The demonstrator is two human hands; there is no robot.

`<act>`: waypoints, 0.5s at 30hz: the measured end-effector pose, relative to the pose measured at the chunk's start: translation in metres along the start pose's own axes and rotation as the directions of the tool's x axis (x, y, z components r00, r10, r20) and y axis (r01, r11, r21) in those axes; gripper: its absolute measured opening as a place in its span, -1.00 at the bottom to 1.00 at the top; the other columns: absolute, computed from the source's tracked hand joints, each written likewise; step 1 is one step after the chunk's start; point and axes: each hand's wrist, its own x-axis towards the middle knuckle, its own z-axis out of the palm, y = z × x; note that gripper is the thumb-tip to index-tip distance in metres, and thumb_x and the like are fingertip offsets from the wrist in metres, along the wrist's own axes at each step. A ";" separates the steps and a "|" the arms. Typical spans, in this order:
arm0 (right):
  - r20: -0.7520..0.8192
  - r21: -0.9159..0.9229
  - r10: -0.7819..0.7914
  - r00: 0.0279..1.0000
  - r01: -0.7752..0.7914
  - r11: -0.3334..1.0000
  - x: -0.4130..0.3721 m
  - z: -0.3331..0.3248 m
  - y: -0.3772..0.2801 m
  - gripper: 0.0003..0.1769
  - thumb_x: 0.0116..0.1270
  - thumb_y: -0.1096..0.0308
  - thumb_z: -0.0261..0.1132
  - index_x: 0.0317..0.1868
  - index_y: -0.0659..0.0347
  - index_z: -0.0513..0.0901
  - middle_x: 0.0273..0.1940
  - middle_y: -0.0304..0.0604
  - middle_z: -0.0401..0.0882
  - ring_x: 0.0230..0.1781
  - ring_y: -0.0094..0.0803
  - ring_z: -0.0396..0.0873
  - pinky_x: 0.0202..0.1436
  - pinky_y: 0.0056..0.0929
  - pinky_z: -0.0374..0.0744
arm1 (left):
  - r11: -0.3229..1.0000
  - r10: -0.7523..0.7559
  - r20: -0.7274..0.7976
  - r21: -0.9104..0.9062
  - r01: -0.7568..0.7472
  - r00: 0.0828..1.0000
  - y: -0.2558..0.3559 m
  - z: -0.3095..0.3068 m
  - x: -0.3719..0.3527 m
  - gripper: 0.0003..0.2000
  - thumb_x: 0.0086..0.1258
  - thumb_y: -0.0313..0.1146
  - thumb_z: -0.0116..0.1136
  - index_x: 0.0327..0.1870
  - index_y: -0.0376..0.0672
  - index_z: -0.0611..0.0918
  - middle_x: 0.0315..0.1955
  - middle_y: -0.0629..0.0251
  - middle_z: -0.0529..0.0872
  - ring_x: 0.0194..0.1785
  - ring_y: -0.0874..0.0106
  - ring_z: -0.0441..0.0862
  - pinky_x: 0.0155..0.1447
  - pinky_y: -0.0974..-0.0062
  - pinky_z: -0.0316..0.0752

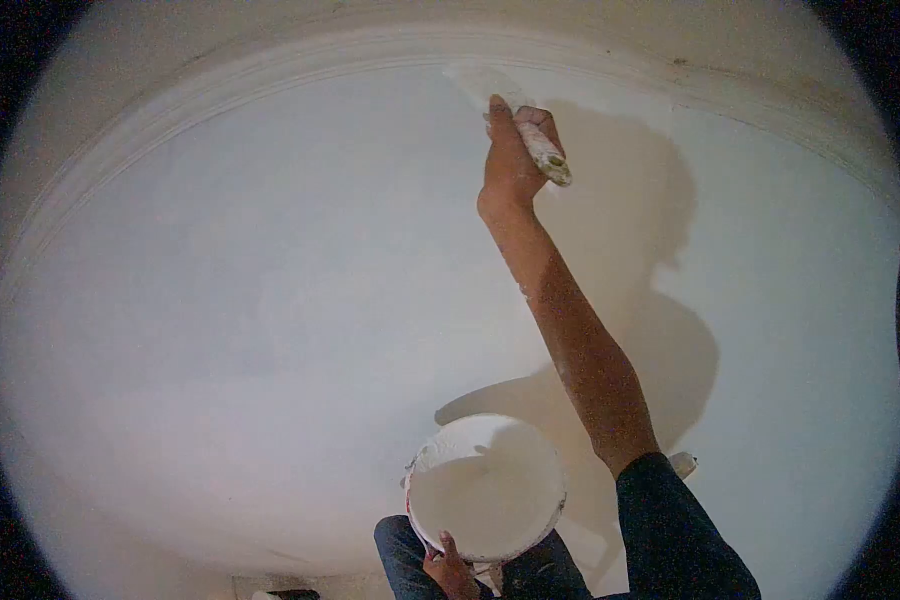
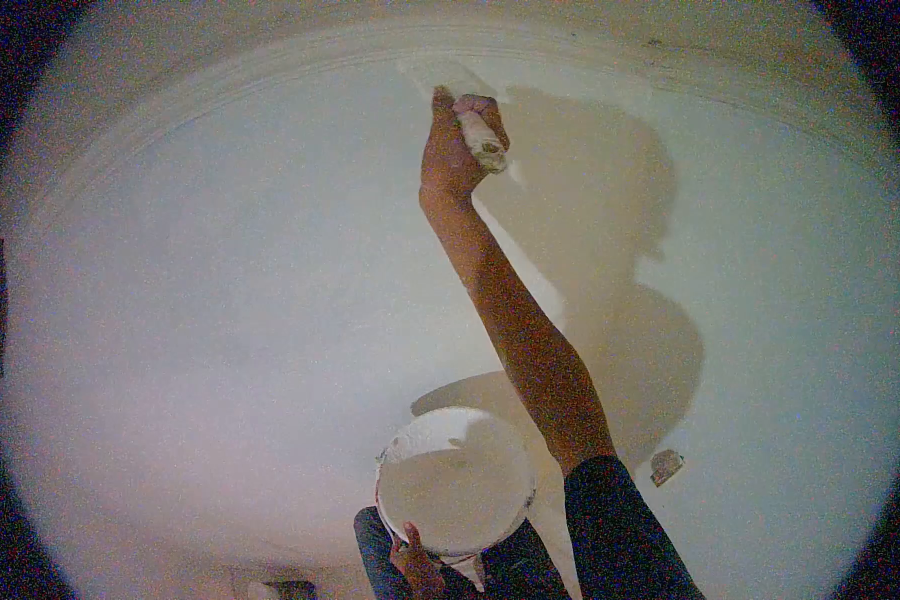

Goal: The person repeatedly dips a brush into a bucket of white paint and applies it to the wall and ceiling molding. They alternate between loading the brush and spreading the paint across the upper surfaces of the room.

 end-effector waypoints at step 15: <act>0.026 0.126 0.141 0.990 -0.143 0.982 -0.019 -0.058 -0.028 -0.74 0.16 0.51 0.34 -0.43 0.13 0.35 -0.37 -0.27 0.46 -0.34 -0.50 0.50 -0.22 -0.49 0.52 | 0.919 -0.311 -0.087 -0.282 0.276 0.946 0.083 0.010 -0.028 -0.44 0.16 -0.07 0.31 0.02 -0.35 0.47 -0.13 -0.01 0.58 -0.11 0.27 0.52 -0.06 0.33 0.45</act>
